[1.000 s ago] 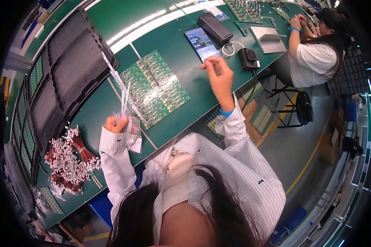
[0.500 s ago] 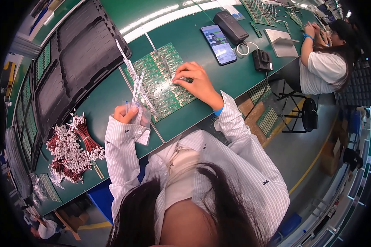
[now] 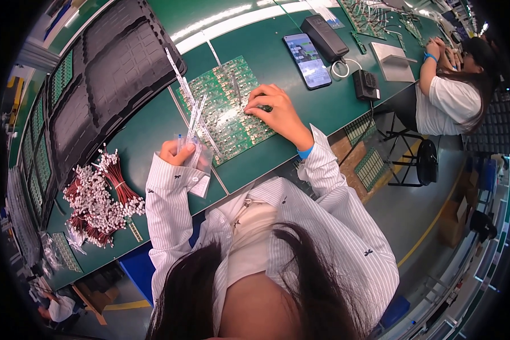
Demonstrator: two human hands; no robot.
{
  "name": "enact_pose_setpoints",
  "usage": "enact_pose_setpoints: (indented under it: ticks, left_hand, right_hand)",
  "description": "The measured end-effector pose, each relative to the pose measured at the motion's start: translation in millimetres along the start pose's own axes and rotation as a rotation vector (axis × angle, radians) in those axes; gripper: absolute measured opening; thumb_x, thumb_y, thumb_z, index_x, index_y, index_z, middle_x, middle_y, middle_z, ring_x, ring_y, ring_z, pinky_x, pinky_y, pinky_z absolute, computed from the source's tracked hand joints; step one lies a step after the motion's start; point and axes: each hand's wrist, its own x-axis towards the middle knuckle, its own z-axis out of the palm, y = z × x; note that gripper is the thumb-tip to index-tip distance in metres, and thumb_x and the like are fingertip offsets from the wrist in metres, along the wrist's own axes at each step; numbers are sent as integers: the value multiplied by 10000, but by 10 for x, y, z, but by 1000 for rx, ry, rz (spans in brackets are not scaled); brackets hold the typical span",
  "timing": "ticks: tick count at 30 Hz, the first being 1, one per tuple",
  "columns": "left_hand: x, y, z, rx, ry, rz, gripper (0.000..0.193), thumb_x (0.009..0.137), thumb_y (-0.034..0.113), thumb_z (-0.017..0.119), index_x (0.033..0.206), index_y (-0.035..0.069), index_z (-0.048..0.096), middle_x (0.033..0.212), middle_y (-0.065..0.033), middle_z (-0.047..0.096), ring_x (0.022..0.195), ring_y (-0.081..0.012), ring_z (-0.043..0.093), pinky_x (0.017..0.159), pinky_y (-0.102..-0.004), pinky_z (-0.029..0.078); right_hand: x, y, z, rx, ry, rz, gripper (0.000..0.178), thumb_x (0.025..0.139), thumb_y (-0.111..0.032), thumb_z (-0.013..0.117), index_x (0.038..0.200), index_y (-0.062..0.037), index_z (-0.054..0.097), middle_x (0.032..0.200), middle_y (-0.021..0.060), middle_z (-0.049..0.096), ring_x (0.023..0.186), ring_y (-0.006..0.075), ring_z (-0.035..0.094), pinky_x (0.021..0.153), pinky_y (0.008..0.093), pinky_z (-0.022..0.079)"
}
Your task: The person assembles small electronic components by hand, placing circuit boards, electronic components, and wires into a plastic tray.
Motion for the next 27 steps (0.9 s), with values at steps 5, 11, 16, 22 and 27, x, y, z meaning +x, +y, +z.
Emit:
enact_pose_setpoints:
  ticks: [5, 11, 16, 22, 27]
  left_hand:
    - [-2, 1, -3, -5, -2, -3, 309, 849, 276, 511, 846, -28, 567, 723, -112, 624, 627, -146, 586, 575, -255, 461]
    - [13, 16, -7, 3, -20, 3, 310, 852, 267, 509, 865, -38, 559, 730, -120, 622, 636, -160, 591, 586, -262, 467]
    - [-6, 20, -6, -17, -10, -15, 312, 851, 267, 511, 867, -40, 558, 729, -123, 621, 638, -162, 591, 586, -262, 467]
    - [1, 19, 2, -6, -10, -13, 311, 848, 270, 517, 859, -38, 562, 728, -121, 622, 637, -160, 591, 581, -258, 466]
    - [-13, 4, 0, -15, 2, -15, 311, 847, 273, 519, 855, -35, 565, 729, -117, 624, 641, -156, 593, 586, -258, 466]
  right_hand:
    - [-11, -27, -7, -90, 4, -54, 82, 646, -44, 663, 722, -64, 637, 788, 15, 573, 776, 182, 542, 724, 293, 400]
    - [17, -224, -27, -390, -11, -242, 100, 637, -34, 632, 719, -69, 588, 792, 13, 562, 766, 188, 538, 727, 303, 386]
    - [42, -251, -42, -396, -81, -235, 126, 632, -23, 615, 743, -59, 568, 797, 24, 553, 743, 206, 530, 708, 299, 391]
    - [71, -239, -6, -467, -105, -260, 123, 623, -22, 610, 731, -53, 560, 775, 32, 541, 743, 216, 533, 678, 315, 405]
    - [63, -197, 15, -447, -97, -269, 130, 616, -17, 623, 729, -47, 567, 766, 45, 549, 733, 226, 545, 654, 320, 426]
